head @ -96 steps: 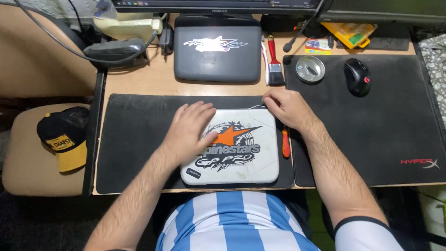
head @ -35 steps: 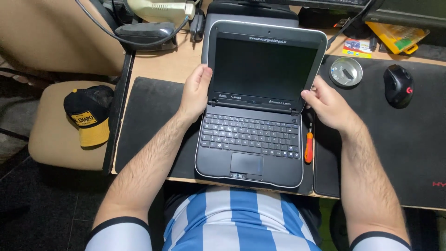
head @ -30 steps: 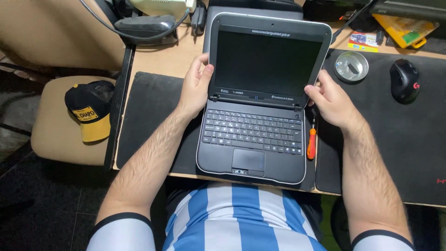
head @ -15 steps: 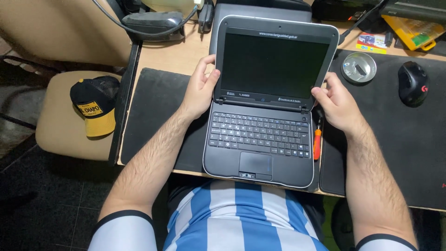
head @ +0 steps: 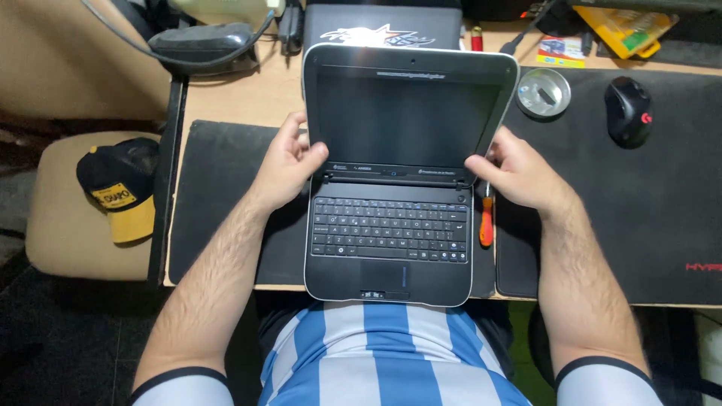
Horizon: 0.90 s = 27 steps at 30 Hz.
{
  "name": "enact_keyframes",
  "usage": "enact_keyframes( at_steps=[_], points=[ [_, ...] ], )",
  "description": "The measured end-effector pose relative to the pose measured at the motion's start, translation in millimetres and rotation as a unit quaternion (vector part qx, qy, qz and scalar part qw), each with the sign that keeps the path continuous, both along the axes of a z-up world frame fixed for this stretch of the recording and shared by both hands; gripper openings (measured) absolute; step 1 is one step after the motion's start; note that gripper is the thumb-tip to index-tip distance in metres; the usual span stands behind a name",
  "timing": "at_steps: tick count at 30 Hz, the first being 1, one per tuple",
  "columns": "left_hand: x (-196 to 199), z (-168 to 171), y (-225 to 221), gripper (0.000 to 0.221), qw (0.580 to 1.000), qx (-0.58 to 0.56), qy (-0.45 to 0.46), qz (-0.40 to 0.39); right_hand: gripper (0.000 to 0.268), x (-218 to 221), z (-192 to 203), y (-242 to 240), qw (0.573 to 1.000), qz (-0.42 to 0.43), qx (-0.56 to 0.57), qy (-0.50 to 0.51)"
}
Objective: The person is disassembling a small white netbook by removing the battery and then using a screwdriver to remove screws from the bottom panel.
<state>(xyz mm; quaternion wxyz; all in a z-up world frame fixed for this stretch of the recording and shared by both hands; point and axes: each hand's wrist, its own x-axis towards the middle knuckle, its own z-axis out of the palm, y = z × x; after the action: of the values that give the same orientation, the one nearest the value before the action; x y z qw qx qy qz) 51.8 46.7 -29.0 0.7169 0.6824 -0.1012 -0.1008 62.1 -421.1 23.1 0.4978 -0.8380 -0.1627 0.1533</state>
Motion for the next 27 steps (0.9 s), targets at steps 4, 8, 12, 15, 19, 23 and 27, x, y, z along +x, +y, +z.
enact_keyframes(
  at_steps=[4,8,12,15,19,23,27],
  points=[
    [-1.9,13.2,4.0,0.057,0.999,0.041,-0.012,-0.017,0.056,-4.0,9.9,13.3,1.0,-0.001,-0.014,-0.021],
    [-4.0,32.9,-1.2,0.073,0.998,0.052,-0.027,-0.033,0.074,-5.3,14.7,19.7,0.999,0.003,-0.043,-0.031],
    [-9.6,34.5,0.5,0.079,0.996,0.079,-0.031,-0.034,0.07,0.5,9.3,19.4,0.999,-0.009,-0.042,-0.021],
    [-12.8,54.2,-9.4,0.083,0.996,0.083,-0.028,-0.035,0.072,0.5,0.0,18.2,0.999,-0.02,-0.038,-0.023],
    [-11.6,46.9,-7.4,0.089,0.997,0.074,-0.023,-0.03,0.073,-0.9,6.0,24.4,0.998,-0.037,-0.03,-0.039],
    [-9.1,33.6,-0.1,0.089,0.995,0.086,-0.022,-0.033,0.071,-0.9,0.2,22.2,0.998,-0.032,-0.016,-0.042],
    [5.0,24.3,-3.2,0.081,0.999,-0.004,-0.046,-0.008,0.068,11.2,-6.1,13.8,0.993,-0.018,0.088,-0.07]
  ],
)
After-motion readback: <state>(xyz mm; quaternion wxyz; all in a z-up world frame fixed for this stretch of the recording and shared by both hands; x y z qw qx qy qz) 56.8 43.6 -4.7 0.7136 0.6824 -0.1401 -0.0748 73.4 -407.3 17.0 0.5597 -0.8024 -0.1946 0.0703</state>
